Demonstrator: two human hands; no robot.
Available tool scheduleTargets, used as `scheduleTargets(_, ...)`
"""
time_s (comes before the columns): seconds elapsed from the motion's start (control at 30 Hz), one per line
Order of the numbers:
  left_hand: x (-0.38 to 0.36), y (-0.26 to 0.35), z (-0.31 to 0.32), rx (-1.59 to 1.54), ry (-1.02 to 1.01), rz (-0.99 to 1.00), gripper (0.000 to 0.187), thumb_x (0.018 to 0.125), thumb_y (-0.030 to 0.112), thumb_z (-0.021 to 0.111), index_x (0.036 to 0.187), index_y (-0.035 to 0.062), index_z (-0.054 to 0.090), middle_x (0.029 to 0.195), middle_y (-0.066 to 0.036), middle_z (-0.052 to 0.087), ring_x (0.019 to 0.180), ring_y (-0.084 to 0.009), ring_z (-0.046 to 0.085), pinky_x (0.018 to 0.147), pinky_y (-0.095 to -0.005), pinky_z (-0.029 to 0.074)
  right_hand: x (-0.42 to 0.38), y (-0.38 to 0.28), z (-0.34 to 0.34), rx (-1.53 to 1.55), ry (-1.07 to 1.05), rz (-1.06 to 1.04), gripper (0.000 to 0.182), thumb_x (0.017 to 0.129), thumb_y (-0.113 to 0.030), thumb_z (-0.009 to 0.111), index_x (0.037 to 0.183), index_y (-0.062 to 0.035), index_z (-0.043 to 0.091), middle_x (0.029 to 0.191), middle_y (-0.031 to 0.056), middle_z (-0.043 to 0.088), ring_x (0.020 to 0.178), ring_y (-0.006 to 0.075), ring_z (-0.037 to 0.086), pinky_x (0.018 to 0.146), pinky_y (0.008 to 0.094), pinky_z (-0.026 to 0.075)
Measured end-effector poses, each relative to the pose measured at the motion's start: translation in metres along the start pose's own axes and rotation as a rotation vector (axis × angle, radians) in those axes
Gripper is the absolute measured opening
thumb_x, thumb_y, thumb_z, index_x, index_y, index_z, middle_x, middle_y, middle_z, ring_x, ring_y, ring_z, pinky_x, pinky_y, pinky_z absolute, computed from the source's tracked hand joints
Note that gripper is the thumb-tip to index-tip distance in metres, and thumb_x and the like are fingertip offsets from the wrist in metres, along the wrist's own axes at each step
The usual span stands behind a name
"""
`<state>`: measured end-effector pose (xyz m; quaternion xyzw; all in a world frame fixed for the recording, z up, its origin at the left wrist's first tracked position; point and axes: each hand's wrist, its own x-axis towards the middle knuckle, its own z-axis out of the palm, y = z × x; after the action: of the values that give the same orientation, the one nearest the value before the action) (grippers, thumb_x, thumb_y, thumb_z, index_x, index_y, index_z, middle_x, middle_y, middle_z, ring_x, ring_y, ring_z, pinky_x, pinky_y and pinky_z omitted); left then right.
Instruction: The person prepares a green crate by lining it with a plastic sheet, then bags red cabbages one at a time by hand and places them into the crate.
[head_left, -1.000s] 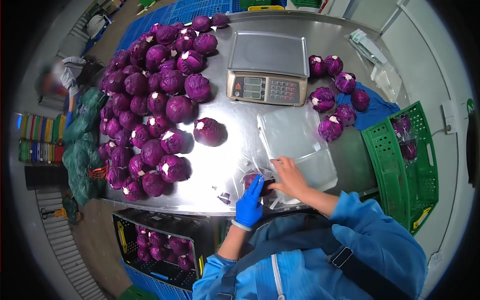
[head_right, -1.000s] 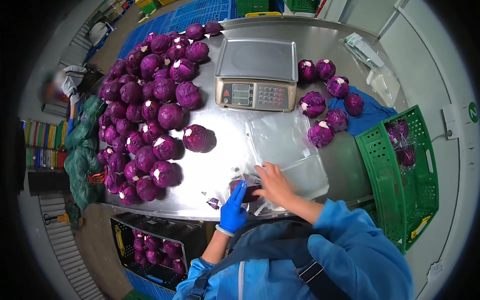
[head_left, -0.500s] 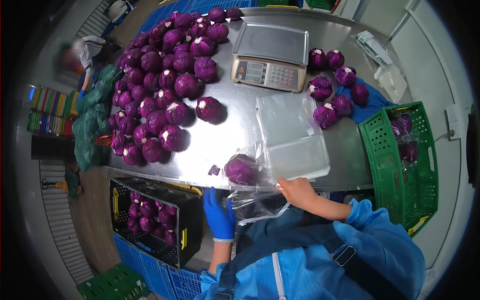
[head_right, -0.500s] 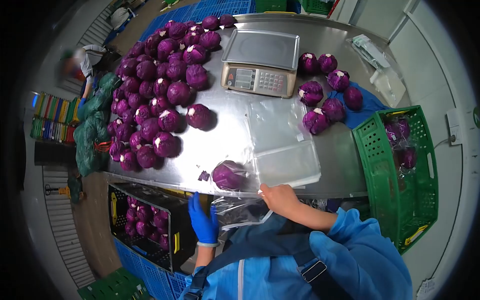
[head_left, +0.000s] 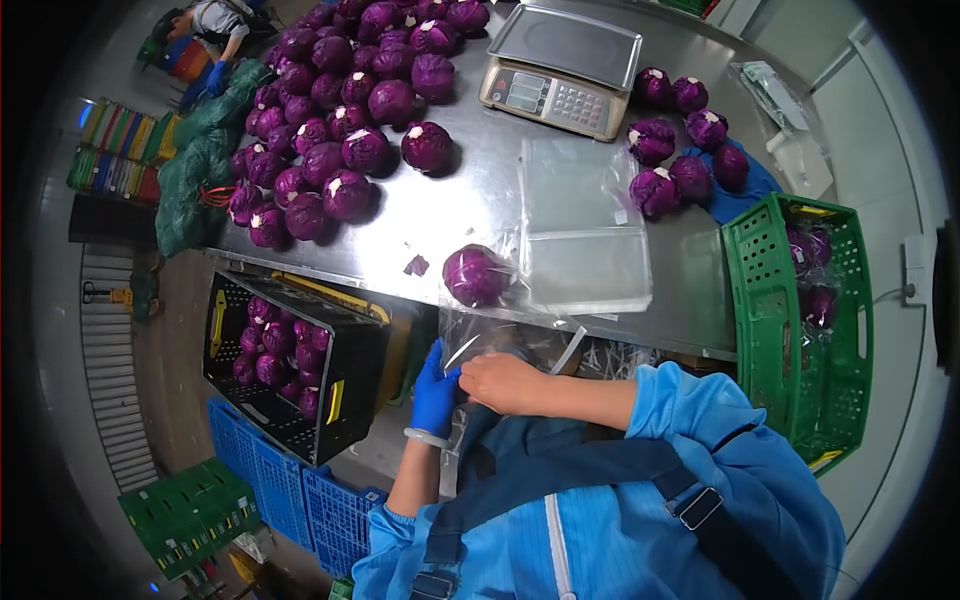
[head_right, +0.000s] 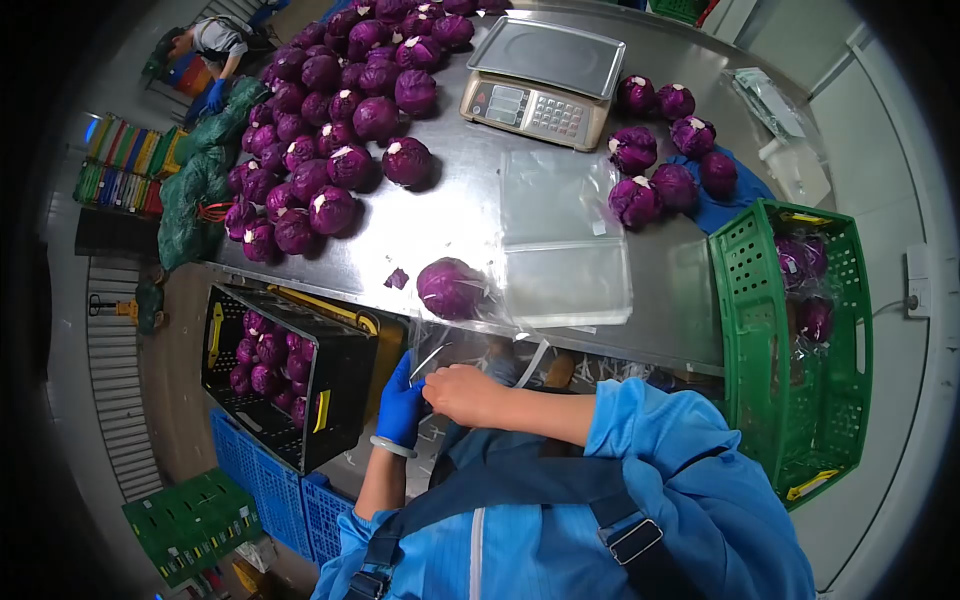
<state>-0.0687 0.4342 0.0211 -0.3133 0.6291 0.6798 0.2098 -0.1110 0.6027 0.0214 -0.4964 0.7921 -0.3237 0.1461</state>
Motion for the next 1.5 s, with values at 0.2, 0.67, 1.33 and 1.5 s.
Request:
scheduleTargets(0.2,-0.005,-0.005,-0.014,0.397,0.003,0.232,0.072,0.089,0.0,0.054,0.152,0.0116,0.02,0.082,-0.013,0.067,0.074,-0.0165,0.068,0.066,-0.0296,0.054,-0.109,0.012,-0.055,0.004,-0.001,0.104,0.021,0.084,-0.024,0.063,0.083,-0.0041,0.06,0.091,0.0131,0.059,0.088,0.0329,0.059,0.078,0.0436,0.049)
scheduleTargets(0.67,0.065,0.035,-0.017,1.106,-0.141,1.181,0.069,0.07,0.013,0.078,0.133,0.0086,0.05,0.133,-0.015,0.053,0.122,-0.0328,0.05,0.102,-0.0436,0.039,-0.063,0.098,-0.066,-0.195,0.243,0.162,0.054,0.074,-0.018,0.074,0.123,-0.0082,0.053,0.136,0.0111,0.048,0.13,0.0312,0.041,0.106,0.0443,0.036)
scheduleTargets(1.33,0.121,0.075,-0.045,0.572,-0.22,0.947,0.016,0.082,0.004,0.064,0.097,0.0064,0.066,0.093,-0.007,0.069,0.079,-0.0252,0.064,0.071,-0.0332,0.051,-0.011,0.165,-0.089,0.804,0.352,0.501,0.024,0.094,-0.019,0.054,0.104,-0.0015,0.067,0.106,0.0104,0.069,0.105,0.0261,0.062,0.094,0.0377,0.048)
scheduleTargets(1.5,0.151,0.044,-0.07,-0.052,-0.144,0.177,0.016,0.093,0.014,0.055,0.095,0.0016,0.065,0.091,-0.007,0.069,0.071,-0.012,0.061,0.059,-0.0246,0.047,0.004,0.184,-0.067,1.402,0.263,1.022,0.034,0.1,-0.026,0.046,0.107,0.0027,0.063,0.099,0.0113,0.069,0.098,0.0213,0.066,0.085,0.0311,0.052)
